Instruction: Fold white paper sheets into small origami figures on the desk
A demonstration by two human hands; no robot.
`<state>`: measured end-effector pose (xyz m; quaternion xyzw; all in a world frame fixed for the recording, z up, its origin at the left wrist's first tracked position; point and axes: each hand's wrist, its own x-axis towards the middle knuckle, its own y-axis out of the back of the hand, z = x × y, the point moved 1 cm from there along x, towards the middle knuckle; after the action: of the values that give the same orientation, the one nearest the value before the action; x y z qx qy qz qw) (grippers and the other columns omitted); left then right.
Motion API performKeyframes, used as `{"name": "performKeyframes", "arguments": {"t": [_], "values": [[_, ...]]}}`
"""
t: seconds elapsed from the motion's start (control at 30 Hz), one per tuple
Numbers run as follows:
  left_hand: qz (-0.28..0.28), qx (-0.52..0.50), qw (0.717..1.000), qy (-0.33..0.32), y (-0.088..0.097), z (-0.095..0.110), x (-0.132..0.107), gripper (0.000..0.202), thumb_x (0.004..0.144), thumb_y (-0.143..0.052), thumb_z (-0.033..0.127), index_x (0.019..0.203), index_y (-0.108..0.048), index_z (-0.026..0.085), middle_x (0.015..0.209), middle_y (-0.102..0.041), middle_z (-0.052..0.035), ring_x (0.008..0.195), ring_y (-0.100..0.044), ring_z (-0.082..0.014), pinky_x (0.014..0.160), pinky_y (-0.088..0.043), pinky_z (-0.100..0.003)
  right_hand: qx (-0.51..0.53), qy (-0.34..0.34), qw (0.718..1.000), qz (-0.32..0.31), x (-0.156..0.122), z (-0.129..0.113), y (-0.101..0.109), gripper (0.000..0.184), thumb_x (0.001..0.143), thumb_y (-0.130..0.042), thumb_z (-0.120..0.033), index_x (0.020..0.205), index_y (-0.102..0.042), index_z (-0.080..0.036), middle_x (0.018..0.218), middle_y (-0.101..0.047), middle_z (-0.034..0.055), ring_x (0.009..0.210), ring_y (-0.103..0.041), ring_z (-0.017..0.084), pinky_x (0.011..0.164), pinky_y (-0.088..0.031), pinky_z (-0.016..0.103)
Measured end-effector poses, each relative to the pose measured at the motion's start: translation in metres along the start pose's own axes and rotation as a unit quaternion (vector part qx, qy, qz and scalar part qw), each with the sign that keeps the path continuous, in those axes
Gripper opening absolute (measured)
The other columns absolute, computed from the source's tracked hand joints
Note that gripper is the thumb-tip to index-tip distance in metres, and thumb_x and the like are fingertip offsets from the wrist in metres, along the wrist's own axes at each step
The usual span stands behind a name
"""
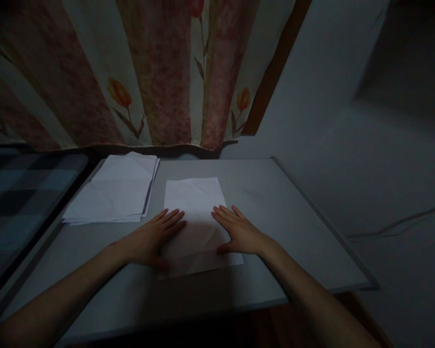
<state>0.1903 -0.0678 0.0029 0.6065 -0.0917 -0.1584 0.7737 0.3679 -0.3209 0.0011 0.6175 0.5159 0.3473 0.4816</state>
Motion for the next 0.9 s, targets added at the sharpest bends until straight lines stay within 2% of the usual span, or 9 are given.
{"name": "performKeyframes", "arguments": {"t": [0.2, 0.4, 0.53, 0.73, 0.9], "values": [[-0.016, 0.022, 0.999, 0.018, 0.003, 0.002, 0.000, 0.101, 0.069, -0.055, 0.070, 0.146, -0.021, 0.014, 0.154, -0.013, -0.0174, 0.143, -0.009, -0.0303, 0.115, -0.007, -0.047, -0.024, -0.016, 1.000, -0.002, 0.000, -0.010, -0.002, 0.110, 0.064, -0.070, -0.062, 0.149, -0.015, -0.019, 0.154, -0.017, 0.0141, 0.141, -0.018, 0.032, 0.114, -0.011, 0.055], [-0.022, 0.030, 0.999, 0.027, 0.003, 0.000, 0.000, 0.107, 0.066, -0.052, 0.076, 0.146, -0.019, 0.014, 0.155, -0.012, -0.0170, 0.143, -0.007, -0.0313, 0.114, -0.008, -0.047, -0.010, -0.006, 1.000, -0.014, -0.004, -0.006, 0.001, 0.118, 0.058, -0.073, -0.062, 0.149, -0.013, -0.020, 0.154, -0.017, 0.0137, 0.141, -0.017, 0.032, 0.114, -0.009, 0.054], [-0.010, 0.028, 0.999, 0.032, 0.002, -0.001, -0.001, 0.111, 0.061, -0.055, 0.078, 0.146, -0.020, 0.015, 0.154, -0.015, -0.0166, 0.142, -0.012, -0.0329, 0.114, -0.011, -0.048, -0.001, -0.002, 1.000, -0.025, -0.011, -0.006, 0.002, 0.121, 0.055, -0.075, -0.062, 0.149, -0.011, -0.019, 0.154, -0.017, 0.0139, 0.141, -0.016, 0.033, 0.114, -0.008, 0.055], [0.002, 0.028, 0.999, 0.035, 0.002, -0.003, -0.001, 0.109, 0.062, -0.056, 0.077, 0.145, -0.024, 0.014, 0.154, -0.018, -0.0157, 0.142, -0.017, -0.0317, 0.114, -0.014, -0.045, -0.025, 0.007, 0.999, -0.045, -0.021, -0.028, 0.005, 0.110, 0.057, -0.072, -0.062, 0.147, -0.025, -0.020, 0.155, -0.015, 0.0140, 0.141, -0.013, 0.036, 0.113, -0.011, 0.056], [0.003, 0.028, 0.999, 0.035, 0.002, -0.003, -0.001, 0.110, 0.061, -0.056, 0.077, 0.145, -0.024, 0.015, 0.154, -0.019, -0.0150, 0.142, -0.017, -0.0313, 0.114, -0.013, -0.044, -0.050, 0.024, 0.997, -0.050, -0.022, -0.046, 0.011, 0.086, 0.070, -0.067, -0.051, 0.144, -0.034, -0.021, 0.150, -0.031, 0.0121, 0.138, -0.026, 0.033, 0.112, -0.019, 0.051]]}}
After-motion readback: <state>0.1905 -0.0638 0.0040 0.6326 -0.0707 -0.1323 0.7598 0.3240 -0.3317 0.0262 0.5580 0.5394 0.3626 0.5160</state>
